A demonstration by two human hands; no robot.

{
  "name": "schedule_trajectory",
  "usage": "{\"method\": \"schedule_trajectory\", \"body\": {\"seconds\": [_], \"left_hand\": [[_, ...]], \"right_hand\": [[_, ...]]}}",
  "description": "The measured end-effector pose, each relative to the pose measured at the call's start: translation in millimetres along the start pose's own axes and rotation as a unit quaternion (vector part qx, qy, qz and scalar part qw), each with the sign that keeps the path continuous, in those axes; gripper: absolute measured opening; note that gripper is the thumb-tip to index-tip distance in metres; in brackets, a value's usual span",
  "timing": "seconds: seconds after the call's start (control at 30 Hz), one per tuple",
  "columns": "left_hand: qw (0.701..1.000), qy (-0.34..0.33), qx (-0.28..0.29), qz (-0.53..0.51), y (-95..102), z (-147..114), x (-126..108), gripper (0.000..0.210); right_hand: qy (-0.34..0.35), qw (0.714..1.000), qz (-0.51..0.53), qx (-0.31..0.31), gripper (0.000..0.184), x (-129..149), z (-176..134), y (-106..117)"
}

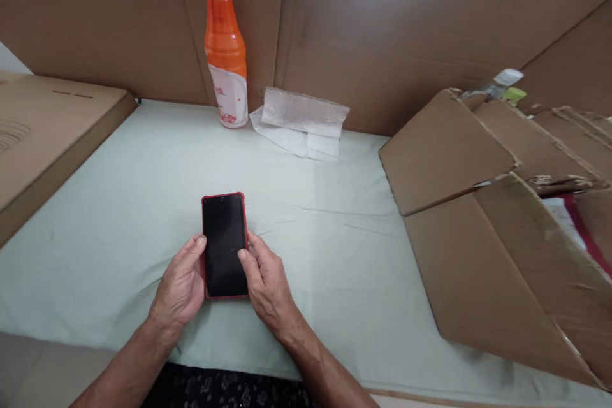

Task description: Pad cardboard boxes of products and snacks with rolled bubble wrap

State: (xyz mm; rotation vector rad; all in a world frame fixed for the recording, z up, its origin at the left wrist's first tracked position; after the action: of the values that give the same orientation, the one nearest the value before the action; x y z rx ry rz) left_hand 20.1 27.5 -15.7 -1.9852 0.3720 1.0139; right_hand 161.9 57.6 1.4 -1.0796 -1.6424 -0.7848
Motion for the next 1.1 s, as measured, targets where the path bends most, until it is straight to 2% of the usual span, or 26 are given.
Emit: {"method": "schedule_trajectory", "body": {"seconds": [0.1,0.17,0.27,0.47,0.67,0.9,1.1], "left_hand": [[0.999,0.007,-0.01,-0.034,-3.9,-0.4,4.0,0.029],[0.999,0.002,-0.01,-0.046,-3.4,1.0,3.4,0.028],[0.998,-0.007,-0.011,-0.057,-1.7,3.9,1.9,0.027],[0.997,-0.037,-0.017,-0.069,-1.4,4.4,1.4,0.02],[0.996,-0.018,-0.021,-0.09,-0.4,4.2,3.1,0.02],[0.995,-0.004,-0.026,-0.096,-2.1,4.2,3.0,0.022],[0.997,-0.014,-0.011,-0.078,-2.8,3.5,2.1,0.021]], "right_hand": [[-0.031,0.998,0.014,-0.057,0.047,-10.5,-4.0,0.8],[-0.023,0.997,0.013,-0.072,0.045,-12.9,-6.1,0.4],[-0.001,0.997,0.014,-0.069,0.04,-12.7,-6.1,-2.2],[-0.005,0.997,0.002,-0.078,0.04,-15.0,-2.3,-6.7],[0.001,0.997,0.019,-0.081,0.037,-17.8,-2.7,-9.2],[-0.009,0.995,0.027,-0.094,0.044,-25.5,-4.7,-8.3],[0.008,0.997,0.039,-0.065,0.039,-20.0,-3.9,-8.9]]}}
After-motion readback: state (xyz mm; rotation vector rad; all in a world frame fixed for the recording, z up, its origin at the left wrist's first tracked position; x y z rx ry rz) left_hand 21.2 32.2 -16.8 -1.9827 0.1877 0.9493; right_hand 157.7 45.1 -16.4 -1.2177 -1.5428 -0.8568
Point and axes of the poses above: each hand's wrist, its own z-axis towards the middle knuckle, its own y-axis out of the back of the hand, x = y × z, the point moved 2 cm from there along z, towards the middle knuckle, and after that the axes turned 13 degrees about -y, right-handed, at the moved point
